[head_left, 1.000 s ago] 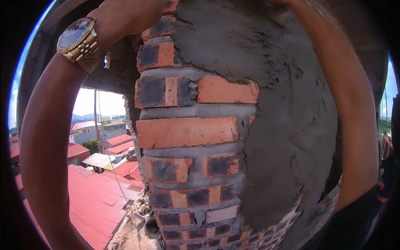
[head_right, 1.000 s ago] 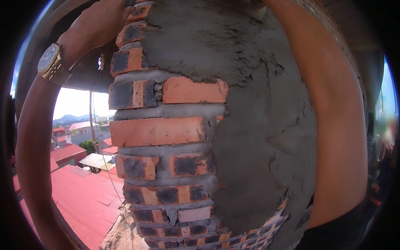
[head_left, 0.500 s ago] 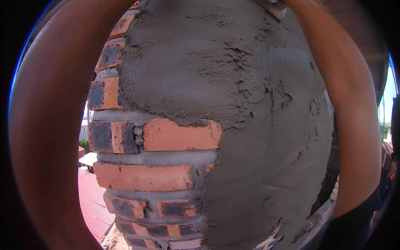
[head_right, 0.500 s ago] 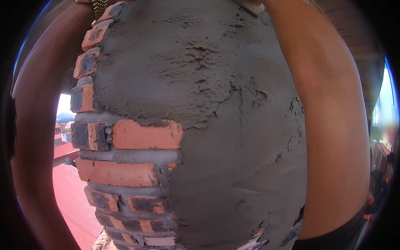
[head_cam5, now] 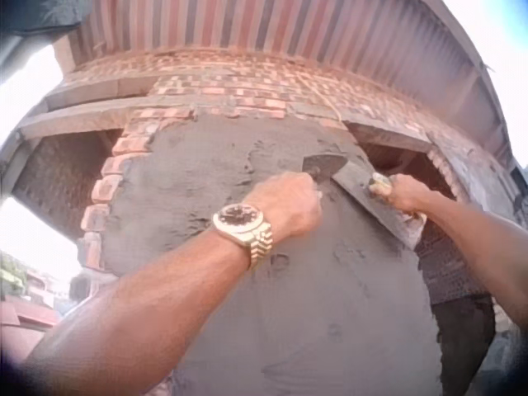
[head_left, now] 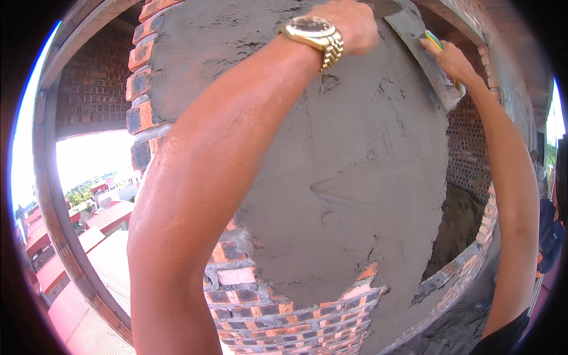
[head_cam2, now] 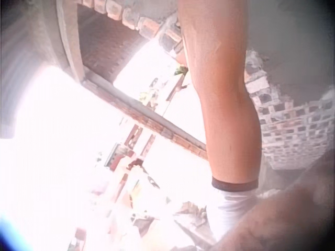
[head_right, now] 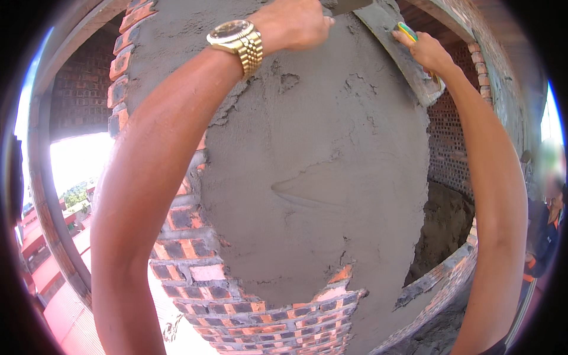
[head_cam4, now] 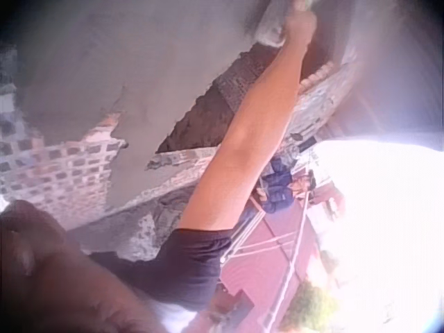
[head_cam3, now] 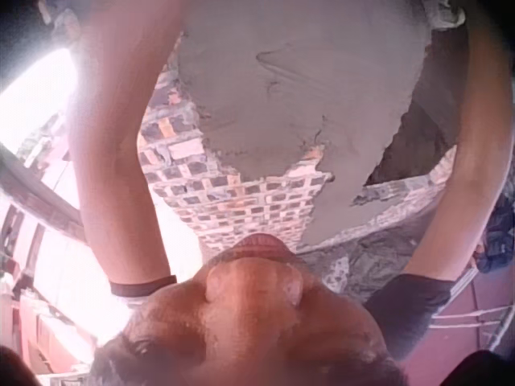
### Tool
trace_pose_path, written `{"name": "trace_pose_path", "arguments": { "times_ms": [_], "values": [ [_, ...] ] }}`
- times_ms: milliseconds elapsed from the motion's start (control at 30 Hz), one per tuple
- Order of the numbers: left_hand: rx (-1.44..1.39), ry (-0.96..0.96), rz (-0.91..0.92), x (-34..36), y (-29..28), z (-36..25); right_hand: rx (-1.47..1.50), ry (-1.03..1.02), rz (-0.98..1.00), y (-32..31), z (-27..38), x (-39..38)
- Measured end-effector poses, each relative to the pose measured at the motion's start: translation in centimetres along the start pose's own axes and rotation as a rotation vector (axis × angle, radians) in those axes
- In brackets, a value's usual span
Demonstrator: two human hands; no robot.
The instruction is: The person applies cement mortar to a brick wall using a trowel and a plastering float, spreading and smoothing the mixture over the brick surface.
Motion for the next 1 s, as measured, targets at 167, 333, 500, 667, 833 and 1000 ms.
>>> {"name": "trace_pose_path", "arguments": {
  "times_ms": [167, 333, 500, 667, 833, 1000],
  "values": [
    [-0.955, -0.128, 0.313, -19.2, 12.2, -12.6, 0.538, 0.468, 0.022, -0.3, -12.8, -27.3],
    [-1.884, -0.488, 1.204, -43.9, 24.6, -31.5, 0.773, 0.686, 0.104, -5.5, -19.6, -53.1],
    [-2.085, -0.926, 1.738, -55.0, 28.5, -46.9, 0.213, 0.872, 0.57, -12.0, -26.9, -74.0],
    [-1.769, -1.293, 1.813, -66.1, 38.1, -59.4, -0.037, 1.689, 0.605, -28.7, -44.9, -103.1],
    [-1.358, -0.943, 2.04, -77.8, 46.9, -79.6, 0.332, 2.188, 0.022, -40.3, -55.4, -113.9],
    [-1.032, 0.059, 1.852, -91.6, 59.6, -100.7, -0.01, 2.201, 0.557, -41.0, -66.9, -134.4]
  ]
}}
Point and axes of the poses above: each hand's wrist, its own x-axis towards the middle knuckle, its own y-axis out of the palm, z = x × y, the point moved 5 cm from there along x, towards the middle knuckle, and after that the axes turned 1 degree about -z, right-handed, at the moved point
